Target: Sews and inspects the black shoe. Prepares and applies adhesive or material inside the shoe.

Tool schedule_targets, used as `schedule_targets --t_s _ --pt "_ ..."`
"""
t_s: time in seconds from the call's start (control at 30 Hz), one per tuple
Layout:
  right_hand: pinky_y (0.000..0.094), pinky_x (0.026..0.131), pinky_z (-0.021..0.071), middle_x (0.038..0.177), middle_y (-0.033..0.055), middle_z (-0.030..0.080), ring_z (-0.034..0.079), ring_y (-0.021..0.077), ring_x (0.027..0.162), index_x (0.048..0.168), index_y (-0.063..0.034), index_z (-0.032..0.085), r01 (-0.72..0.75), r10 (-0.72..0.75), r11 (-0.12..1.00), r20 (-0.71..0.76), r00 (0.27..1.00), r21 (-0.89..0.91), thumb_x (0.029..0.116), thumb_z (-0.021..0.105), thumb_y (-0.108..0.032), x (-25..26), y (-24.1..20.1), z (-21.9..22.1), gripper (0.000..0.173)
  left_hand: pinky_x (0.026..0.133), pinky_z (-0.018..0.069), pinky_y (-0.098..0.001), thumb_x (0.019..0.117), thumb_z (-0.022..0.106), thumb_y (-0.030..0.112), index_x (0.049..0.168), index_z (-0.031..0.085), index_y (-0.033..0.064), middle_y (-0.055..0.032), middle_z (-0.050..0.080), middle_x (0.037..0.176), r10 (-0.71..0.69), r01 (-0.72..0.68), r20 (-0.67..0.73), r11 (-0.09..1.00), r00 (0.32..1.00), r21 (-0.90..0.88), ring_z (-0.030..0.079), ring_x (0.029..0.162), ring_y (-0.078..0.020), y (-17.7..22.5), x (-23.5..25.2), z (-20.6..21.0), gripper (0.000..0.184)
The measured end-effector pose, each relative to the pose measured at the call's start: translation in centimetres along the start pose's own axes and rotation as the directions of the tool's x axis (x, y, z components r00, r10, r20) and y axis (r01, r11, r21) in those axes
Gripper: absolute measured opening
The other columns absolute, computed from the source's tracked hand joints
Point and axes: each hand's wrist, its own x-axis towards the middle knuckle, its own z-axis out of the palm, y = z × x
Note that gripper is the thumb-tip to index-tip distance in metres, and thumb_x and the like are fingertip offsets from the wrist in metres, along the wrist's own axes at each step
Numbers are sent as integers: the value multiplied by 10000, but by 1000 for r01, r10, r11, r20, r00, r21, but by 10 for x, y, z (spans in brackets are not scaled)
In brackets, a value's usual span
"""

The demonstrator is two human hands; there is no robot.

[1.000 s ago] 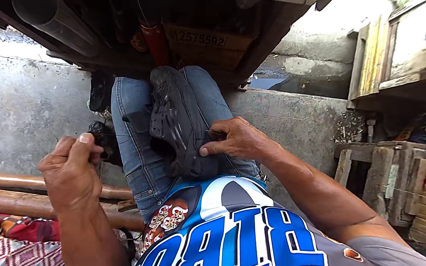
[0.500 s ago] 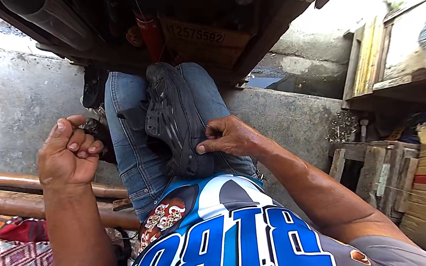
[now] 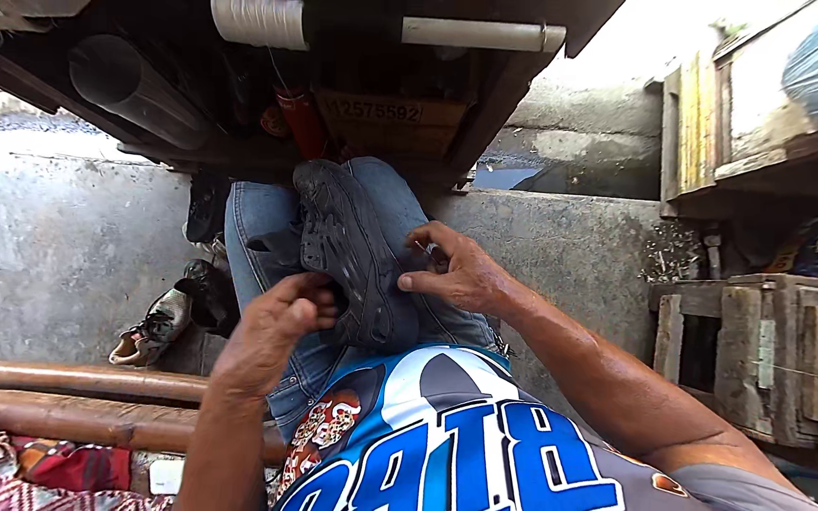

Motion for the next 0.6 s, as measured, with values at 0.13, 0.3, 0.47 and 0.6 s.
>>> schedule_targets --t_s 0.13,0.3,0.47,0.6 --pt "282 670 563 1244 97 570 614 127 829 1302 -59 603 27 -26 999 -74 997 16 888 687 -75 -13 8 4 423 835 617 -305 805 858 286 1125 651 66 -21 735 949 -116 121 -93 992 989 43 716 900 -107 1 21 43 440" --pt "243 772 544 1008 25 634 601 86 864 1432 -89 597 154 -155 980 0 988 -123 994 621 -117 -22 -3 -4 440 820 625 -322 867 732 45 1045 686 34 -70 749 932 -84 81 -83 996 993 -45 732 868 -142 -2 19 35 185" --pt "218 738 555 940 6 677 627 49 806 1320 -59 682 263 -248 942 96 964 -208 1010 631 -186 -19 -19 3 339 847 617 -324 874 726 39 1045 689 45 -72 749 949 -82 72 -90 992 993 -106 729 896 -139 -8 16 33 175" --pt "230 757 555 963 16 678 646 61 857 1263 -73 726 291 -269 922 120 956 -254 1025 602 -201 -13 -20 7 297 865 612 -326 872 728 39 1068 682 39 -82 743 971 -96 82 -98 988 991 -133 726 913 -146 -10 16 34 202"
